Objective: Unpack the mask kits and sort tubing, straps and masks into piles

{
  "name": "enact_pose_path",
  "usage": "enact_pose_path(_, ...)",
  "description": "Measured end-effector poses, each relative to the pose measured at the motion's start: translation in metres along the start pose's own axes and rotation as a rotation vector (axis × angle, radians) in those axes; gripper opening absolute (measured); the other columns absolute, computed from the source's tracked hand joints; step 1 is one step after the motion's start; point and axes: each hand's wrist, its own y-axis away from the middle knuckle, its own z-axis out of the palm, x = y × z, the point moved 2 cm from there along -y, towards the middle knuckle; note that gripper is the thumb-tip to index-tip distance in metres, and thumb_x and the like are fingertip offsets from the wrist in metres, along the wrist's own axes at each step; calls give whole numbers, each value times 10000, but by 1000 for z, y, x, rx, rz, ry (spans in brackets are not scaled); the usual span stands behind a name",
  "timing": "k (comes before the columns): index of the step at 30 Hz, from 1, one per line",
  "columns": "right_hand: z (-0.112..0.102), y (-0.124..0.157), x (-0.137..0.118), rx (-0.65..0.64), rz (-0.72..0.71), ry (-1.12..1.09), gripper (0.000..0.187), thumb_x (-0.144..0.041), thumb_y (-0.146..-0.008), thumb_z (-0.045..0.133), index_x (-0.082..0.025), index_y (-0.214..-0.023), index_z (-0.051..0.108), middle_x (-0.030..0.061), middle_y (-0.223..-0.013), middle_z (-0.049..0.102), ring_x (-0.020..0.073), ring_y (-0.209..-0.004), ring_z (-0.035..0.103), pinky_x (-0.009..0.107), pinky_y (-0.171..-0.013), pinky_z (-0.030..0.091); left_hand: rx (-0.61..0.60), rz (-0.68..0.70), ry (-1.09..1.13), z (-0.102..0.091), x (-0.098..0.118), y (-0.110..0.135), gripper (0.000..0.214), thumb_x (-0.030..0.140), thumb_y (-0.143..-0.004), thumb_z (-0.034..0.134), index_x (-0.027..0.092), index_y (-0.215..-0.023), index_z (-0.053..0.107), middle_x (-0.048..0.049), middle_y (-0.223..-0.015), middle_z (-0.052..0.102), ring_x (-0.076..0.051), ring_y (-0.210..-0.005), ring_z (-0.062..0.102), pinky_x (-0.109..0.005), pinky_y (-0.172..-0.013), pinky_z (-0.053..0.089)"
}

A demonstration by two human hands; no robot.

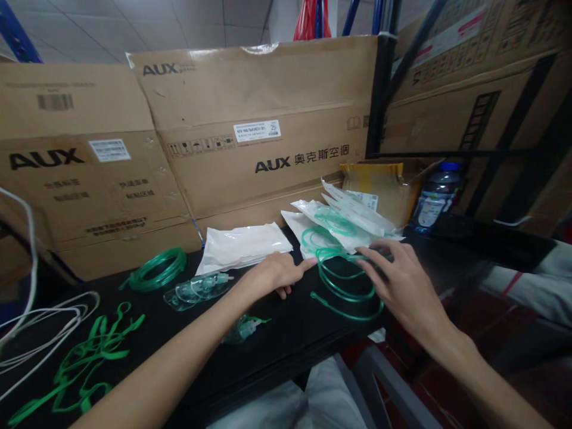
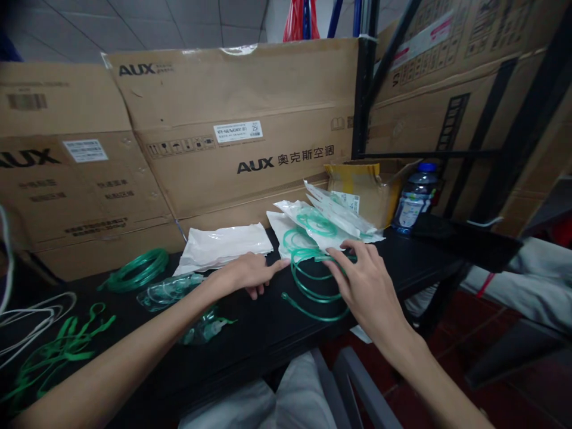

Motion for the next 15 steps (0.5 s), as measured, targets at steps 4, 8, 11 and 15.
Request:
enact_pose_path(4,7,1,5,-80,44,-113,351,-341,-1036,471,-184,-1276,674,182,-1334,631,336,-1179,651,502,-993,553,130,142,-53,4,11,8,761,737,-966,280,139,-695,665,-145,-694,733,-257,-618,733,-318,-630,559)
enact_pose_path(8,7,8,5,-150,9,-256,366,-206,-1015,432,-191,-1296,665,161,-1450,588,287,-1288,623,456,-1081,523,536,468,-297,6,25,29,388,432,-1029,477,101,-1162,629,-198,-1176,689,-328,-1113,671,-419,-938,517)
enact_pose_path(11,4,15,6,-227,-10,-329,461,-123,-985,380,-208,-1370,618,127,-1542,512,242,-1400,522,434,-1153,455,449,746,-377,21,33,38,438,450,-1061,420,113,-1277,597,-157,-1294,650,-284,-1236,609,-402,-1082,449)
enact_pose_path(15,2,27,14,-196,70,-373,569,-100,-950,360,-232,-1486,499,94,-1595,450,217,-1468,425,443,-1202,381,252,772,-416,47,31,45,777,726,-940,448,61,-1303,623,-187,-1319,651,-345,-1270,594,-459,-1160,389)
